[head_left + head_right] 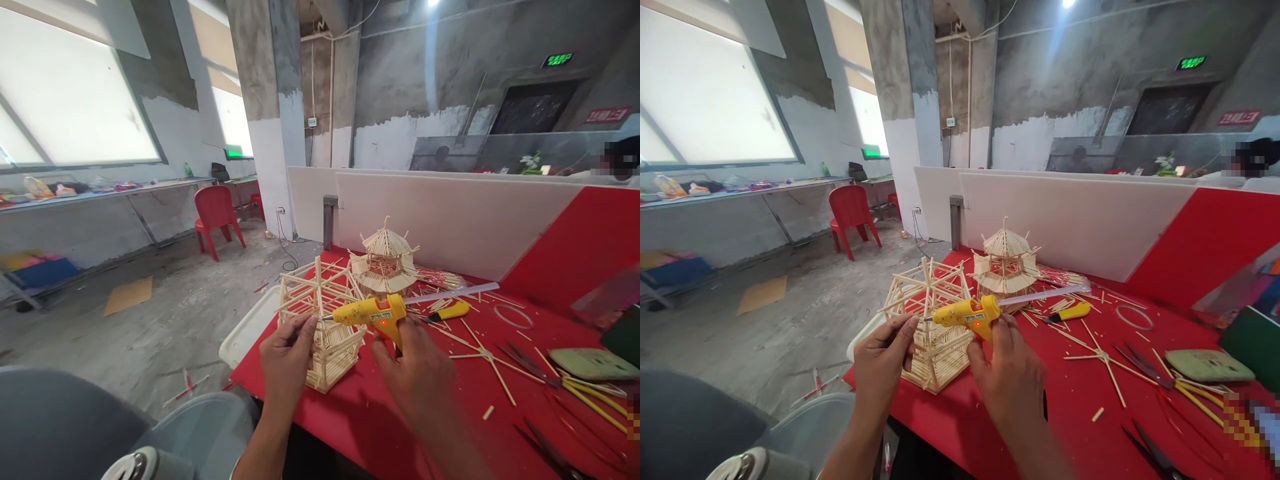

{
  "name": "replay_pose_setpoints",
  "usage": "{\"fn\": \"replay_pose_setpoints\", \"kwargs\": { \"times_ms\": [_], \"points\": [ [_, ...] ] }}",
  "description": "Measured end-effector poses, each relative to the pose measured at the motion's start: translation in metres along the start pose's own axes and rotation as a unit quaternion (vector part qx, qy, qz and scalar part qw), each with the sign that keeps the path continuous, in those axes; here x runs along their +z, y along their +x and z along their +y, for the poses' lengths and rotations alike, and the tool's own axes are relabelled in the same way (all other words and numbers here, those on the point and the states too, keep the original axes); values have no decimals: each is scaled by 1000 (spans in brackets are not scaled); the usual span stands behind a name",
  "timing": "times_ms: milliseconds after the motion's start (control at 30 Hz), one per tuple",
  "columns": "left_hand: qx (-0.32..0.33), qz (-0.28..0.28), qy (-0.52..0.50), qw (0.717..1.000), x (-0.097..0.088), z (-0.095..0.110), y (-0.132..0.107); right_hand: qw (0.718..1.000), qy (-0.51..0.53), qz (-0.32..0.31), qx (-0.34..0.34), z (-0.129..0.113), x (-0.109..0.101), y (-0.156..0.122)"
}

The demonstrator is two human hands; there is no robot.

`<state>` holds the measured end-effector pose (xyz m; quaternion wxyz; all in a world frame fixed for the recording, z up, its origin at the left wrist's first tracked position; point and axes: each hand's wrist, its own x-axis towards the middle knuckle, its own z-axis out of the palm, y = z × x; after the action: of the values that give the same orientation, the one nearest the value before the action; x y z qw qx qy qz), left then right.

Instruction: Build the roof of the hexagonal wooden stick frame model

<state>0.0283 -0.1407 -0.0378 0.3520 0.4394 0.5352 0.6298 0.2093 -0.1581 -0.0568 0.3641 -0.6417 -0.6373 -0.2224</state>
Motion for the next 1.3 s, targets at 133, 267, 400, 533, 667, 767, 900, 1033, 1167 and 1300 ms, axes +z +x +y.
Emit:
{"fn": "replay_pose_setpoints", "kwargs": {
  "times_ms": [133, 267, 400, 533, 667, 767, 900, 1033, 1167, 1300],
  "points": [
    [-2, 0, -2, 1000, 0, 1, 0, 1000, -1, 0, -5, 1, 1, 0],
    [-4, 3, -6, 1000, 0, 2, -1, 1000, 3, 1, -2, 2, 2, 0],
    [-1, 1, 4, 1000, 0, 3, -1, 1000, 2, -9, 0, 2, 1, -1],
    [1, 2, 16, 1000, -1, 1, 0, 1000, -1, -6, 2, 2, 2, -2],
    [27, 6, 44, 999, -2, -1, 0, 1000, 5, -4, 6, 1, 2, -1],
    [62, 12, 79, 995, -2, 1, 1, 1000, 9, 3, 23, 0, -1, -1],
    [118, 15, 122, 985, -3, 6, 1, 992, 83, -39, 83, 9, -7, -11],
    [137, 19, 137, 981, -4, 8, 3, 965, 160, -135, 161, 43, -6, -41],
    [147, 17, 159, 976, -5, 7, 5, 929, 154, -204, 269, 92, 0, -80],
    [171, 5, 182, 968, -5, 6, 6, 906, 178, -233, 305, 128, 1, -111]
  ]
}}
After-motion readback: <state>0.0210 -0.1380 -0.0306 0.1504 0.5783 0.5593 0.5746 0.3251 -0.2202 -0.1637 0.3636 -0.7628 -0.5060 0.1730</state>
